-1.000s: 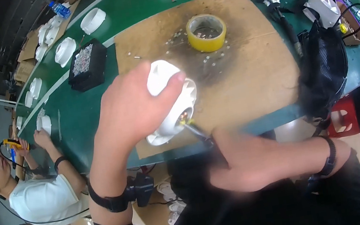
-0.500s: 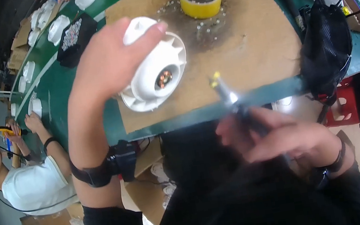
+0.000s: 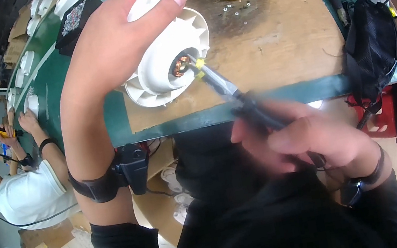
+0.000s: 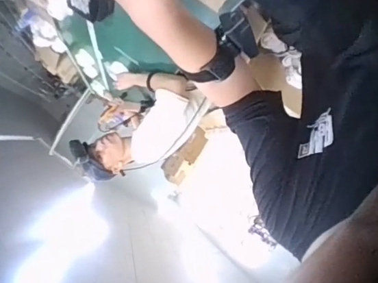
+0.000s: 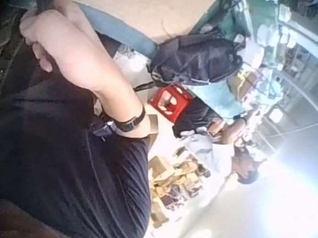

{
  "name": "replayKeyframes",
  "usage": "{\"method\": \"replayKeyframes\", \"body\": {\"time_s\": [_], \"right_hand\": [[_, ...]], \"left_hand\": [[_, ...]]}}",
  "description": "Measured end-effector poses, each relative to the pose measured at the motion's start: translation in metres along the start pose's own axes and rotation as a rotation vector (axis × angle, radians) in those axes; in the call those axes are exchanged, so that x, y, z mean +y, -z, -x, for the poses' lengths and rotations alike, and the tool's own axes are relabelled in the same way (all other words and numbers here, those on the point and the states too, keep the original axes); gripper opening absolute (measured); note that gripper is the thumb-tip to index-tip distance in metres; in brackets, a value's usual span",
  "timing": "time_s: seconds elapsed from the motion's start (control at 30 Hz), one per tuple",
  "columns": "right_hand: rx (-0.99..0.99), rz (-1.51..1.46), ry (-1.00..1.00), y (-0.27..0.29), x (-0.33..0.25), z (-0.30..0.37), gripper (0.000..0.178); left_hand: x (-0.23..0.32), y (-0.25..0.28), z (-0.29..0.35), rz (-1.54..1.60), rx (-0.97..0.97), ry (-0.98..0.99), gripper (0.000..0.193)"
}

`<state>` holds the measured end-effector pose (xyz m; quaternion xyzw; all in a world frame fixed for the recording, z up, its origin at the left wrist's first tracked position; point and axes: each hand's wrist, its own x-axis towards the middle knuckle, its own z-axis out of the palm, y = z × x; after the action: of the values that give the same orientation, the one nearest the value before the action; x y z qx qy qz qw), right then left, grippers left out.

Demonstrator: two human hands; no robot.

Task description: The person picks up a white fan housing from a box, uses pliers to pull a wire through its center, and places it on the table. They repeat this process with several white housings and one purple housing.

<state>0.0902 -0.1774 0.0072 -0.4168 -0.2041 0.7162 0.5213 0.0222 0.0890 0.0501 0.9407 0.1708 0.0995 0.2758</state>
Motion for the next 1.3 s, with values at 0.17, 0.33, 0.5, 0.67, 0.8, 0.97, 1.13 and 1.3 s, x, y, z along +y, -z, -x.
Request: {"method": "replayKeyframes", "body": {"time_s": [0.17, 0.33, 0.5, 0.67, 0.8, 0.97, 1.13, 1.3], "right_hand": [[0.109, -0.179, 0.012, -0.005, -0.002, -0.006, 0.033], [0.174, -0.012, -0.016, -0.009, -0.01, -0.004, 0.034], [0.182, 0.025, 0.007, -0.008, -0.01, 0.0, 0.032], [0.376, 0.504, 0.008, -0.018, -0.028, 0.004, 0.043], [0.355, 0.677, 0.169, -0.015, -0.025, 0.005, 0.047], [0.114, -0.142, -0.024, 0.003, -0.005, 0.005, 0.044], [-0.029, -0.362, -0.052, 0.003, -0.001, -0.007, 0.06], [-0.344, -0.628, 0.016, 0.008, 0.011, -0.024, 0.082]], "left_hand": [[-0.002, 0.0, 0.001, 0.029, 0.002, -0.013, 0.06], [0.003, -0.001, 0.003, -0.02, -0.036, -0.055, 0.047], [0.002, -0.001, 0.003, -0.025, -0.028, -0.069, 0.047], [0.002, -0.003, 0.003, -0.076, -0.004, -0.071, 0.047], [0.003, -0.001, 0.003, -0.088, -0.004, -0.075, 0.049], [-0.005, -0.001, 0.001, 0.054, 0.036, -0.046, 0.062], [-0.006, 0.0, -0.001, 0.103, -0.025, -0.001, 0.061], [-0.011, 0.002, -0.002, 0.134, -0.001, 0.001, 0.06]]}}
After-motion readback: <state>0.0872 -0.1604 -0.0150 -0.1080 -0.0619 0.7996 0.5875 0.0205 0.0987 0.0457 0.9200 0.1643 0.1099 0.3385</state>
